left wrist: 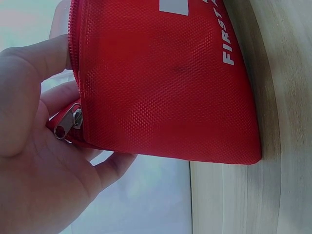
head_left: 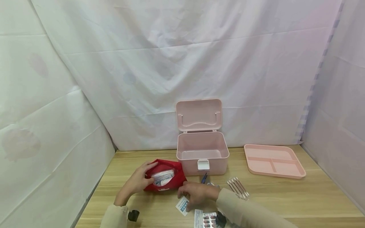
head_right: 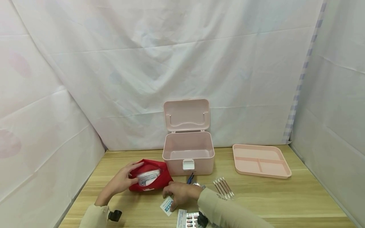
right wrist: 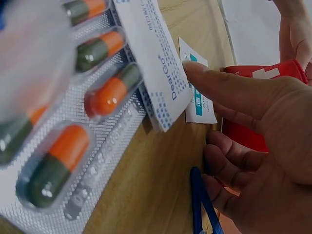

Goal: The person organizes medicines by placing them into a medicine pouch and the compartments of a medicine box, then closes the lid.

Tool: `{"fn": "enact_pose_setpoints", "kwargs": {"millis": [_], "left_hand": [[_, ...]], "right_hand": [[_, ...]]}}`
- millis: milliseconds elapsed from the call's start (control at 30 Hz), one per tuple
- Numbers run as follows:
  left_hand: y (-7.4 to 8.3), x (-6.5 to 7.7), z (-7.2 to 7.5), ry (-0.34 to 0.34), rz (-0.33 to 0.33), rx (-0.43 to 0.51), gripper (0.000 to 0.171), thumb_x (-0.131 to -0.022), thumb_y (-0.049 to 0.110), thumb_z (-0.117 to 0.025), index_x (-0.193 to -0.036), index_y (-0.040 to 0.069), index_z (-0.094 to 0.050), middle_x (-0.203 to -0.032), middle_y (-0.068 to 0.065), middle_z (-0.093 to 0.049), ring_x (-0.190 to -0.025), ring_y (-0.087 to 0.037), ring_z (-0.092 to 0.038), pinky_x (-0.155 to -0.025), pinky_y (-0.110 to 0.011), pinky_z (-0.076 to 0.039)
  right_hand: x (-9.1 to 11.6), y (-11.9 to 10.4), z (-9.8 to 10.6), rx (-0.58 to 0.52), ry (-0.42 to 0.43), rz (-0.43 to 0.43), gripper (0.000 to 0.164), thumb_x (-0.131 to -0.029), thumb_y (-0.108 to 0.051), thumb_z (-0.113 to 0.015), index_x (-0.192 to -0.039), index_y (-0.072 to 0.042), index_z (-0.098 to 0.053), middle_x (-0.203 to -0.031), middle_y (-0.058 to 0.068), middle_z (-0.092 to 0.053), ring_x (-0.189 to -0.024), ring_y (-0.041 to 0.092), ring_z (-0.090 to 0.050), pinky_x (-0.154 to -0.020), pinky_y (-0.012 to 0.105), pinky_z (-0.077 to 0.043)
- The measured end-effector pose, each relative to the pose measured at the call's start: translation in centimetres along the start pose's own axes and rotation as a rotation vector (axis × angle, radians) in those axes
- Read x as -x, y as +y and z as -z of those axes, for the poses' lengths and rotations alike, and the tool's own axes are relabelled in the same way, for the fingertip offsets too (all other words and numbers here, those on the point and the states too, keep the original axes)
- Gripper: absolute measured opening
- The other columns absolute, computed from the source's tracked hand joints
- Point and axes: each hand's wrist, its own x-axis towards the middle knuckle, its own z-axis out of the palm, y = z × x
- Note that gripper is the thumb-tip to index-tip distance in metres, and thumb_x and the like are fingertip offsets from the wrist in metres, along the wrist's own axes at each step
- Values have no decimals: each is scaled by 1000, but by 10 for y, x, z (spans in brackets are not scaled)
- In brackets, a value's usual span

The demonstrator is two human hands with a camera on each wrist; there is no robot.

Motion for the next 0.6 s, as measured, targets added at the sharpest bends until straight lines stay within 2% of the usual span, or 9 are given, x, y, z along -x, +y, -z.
{"fn": "enact_pose_setpoints", "kwargs": {"millis": [433,600], "left_hand": [[1,0,0,0,4,-1,63,-82,-2,-74,-140,13,-57,-138,-11,-52,-121,-31,-51,-99,-53,-48],[1,0,-1,0,7,-4,63,-82,-2,-75,-140,13,-57,-136,-10,-53,-119,-30,-52,-99,-52,-49]], "right_hand": [[-2,-2,0,-24,-23,-49,36,-71,-20,-88,-93,-28,-61,-92,-13,-52,-84,3,-49,-77,18,-43],[-2,-2,-1,-3,-6,-19,35,-71,-18,-87,-90,-25,-59,-88,-13,-51,-81,1,-47,-75,17,-42]]}}
